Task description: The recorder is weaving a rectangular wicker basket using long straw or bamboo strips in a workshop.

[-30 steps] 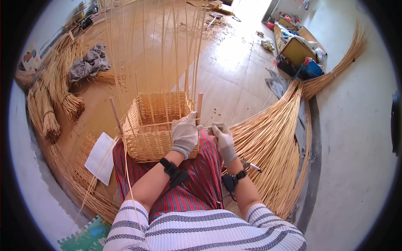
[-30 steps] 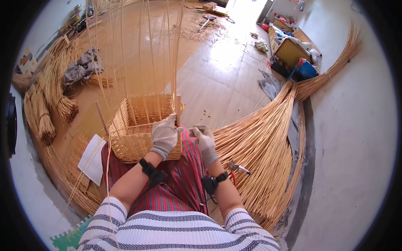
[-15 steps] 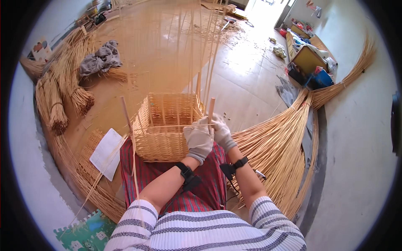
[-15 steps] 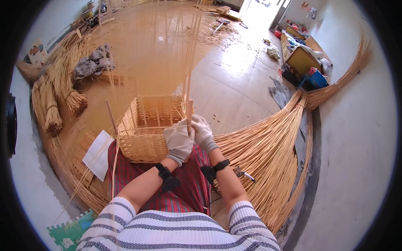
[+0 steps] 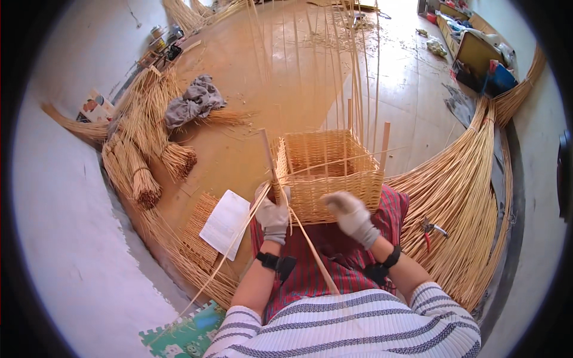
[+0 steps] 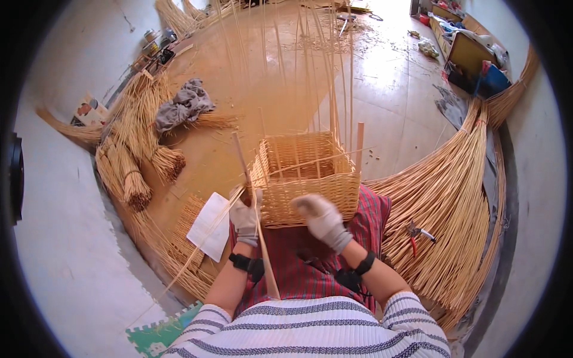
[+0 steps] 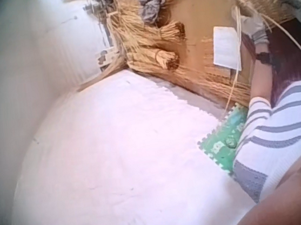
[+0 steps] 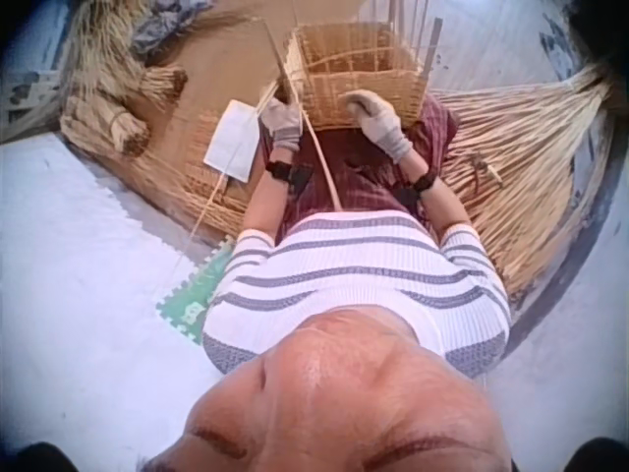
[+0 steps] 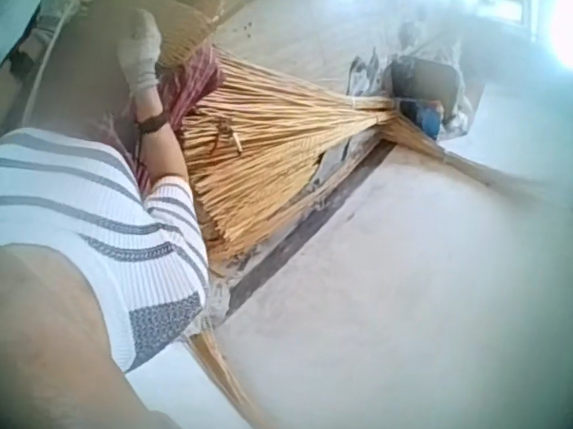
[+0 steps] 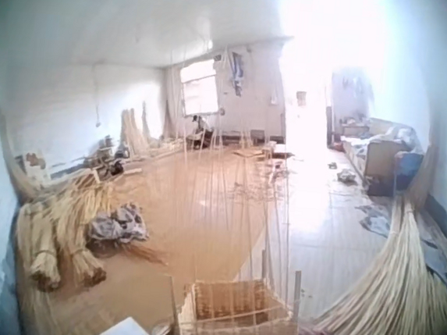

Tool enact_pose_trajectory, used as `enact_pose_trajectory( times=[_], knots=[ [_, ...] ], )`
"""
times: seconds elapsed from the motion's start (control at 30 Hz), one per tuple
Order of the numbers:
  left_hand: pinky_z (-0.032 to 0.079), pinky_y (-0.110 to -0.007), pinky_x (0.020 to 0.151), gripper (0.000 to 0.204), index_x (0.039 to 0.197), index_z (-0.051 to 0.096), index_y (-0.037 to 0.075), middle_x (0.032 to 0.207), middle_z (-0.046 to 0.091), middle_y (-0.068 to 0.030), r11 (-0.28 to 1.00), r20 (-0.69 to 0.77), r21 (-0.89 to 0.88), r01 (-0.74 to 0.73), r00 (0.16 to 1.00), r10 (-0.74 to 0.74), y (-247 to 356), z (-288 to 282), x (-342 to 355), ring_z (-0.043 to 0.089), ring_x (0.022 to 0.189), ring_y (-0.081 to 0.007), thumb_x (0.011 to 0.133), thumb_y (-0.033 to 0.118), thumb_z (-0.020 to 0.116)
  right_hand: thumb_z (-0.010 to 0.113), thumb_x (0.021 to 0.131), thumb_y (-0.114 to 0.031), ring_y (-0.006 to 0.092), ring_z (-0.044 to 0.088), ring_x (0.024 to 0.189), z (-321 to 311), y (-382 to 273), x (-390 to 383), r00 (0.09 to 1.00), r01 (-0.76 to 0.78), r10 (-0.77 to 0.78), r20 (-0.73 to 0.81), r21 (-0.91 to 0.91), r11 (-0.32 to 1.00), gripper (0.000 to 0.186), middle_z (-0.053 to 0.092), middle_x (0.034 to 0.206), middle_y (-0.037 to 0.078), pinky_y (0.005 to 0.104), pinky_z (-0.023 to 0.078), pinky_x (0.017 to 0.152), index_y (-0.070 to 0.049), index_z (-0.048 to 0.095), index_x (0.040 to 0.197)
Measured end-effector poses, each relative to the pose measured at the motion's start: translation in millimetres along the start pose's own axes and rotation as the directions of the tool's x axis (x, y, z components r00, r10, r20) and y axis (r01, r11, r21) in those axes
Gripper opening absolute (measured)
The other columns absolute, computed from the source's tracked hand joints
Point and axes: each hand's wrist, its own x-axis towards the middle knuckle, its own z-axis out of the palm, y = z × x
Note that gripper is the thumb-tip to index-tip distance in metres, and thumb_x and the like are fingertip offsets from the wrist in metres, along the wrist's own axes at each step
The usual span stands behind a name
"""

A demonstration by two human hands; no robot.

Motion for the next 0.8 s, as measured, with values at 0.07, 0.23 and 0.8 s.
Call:
enact_pose_trajectory(
  times=[0.07,0.23,0.8],
  knots=[
    [0.055,-0.043,0.086,0.039,0.122,0.062,0.001,0.104,0.07,-0.015,0.994,0.063,-0.086,0.072,0.996,-0.067,-12,2,3,0.069,0.093,-0.0318,0.093,0.024,0.074,0.062,0.096,-0.006,0.0302,0.07,0.095,29,-48,8,0.942,0.176,-0.082,0.327,-0.271,0.946,0.027,0.072,0.105,0.011,0.0393,0.058,0.085,-0.013,0.07,0.12],
    [0.054,-0.04,0.091,0.033,0.122,0.062,0.0,0.114,0.067,-0.0178,0.825,0.232,-0.492,0.276,0.956,-0.181,-103,5,-25,0.066,0.105,-0.0299,0.097,0.021,0.07,0.069,0.092,-0.018,0.0309,0.069,0.09,97,-116,29,0.866,0.492,-0.415,0.28,-0.321,0.809,0.016,0.07,0.095,0.008,0.0438,0.056,0.08,-0.017,0.076,0.107],
    [0.057,-0.039,0.083,0.041,0.129,0.057,0.004,0.108,0.069,-0.0123,0.925,0.136,-0.317,-0.209,0.955,0.262,-8,-19,-17,0.071,0.094,-0.0299,0.09,0.003,0.071,0.082,0.078,-0.014,0.027,0.071,0.082,60,-88,15,0.81,0.555,-0.575,0.115,-0.464,0.69,0.028,0.073,0.095,0.007,0.0362,0.057,0.07,-0.011,0.069,0.103]
  ],
)
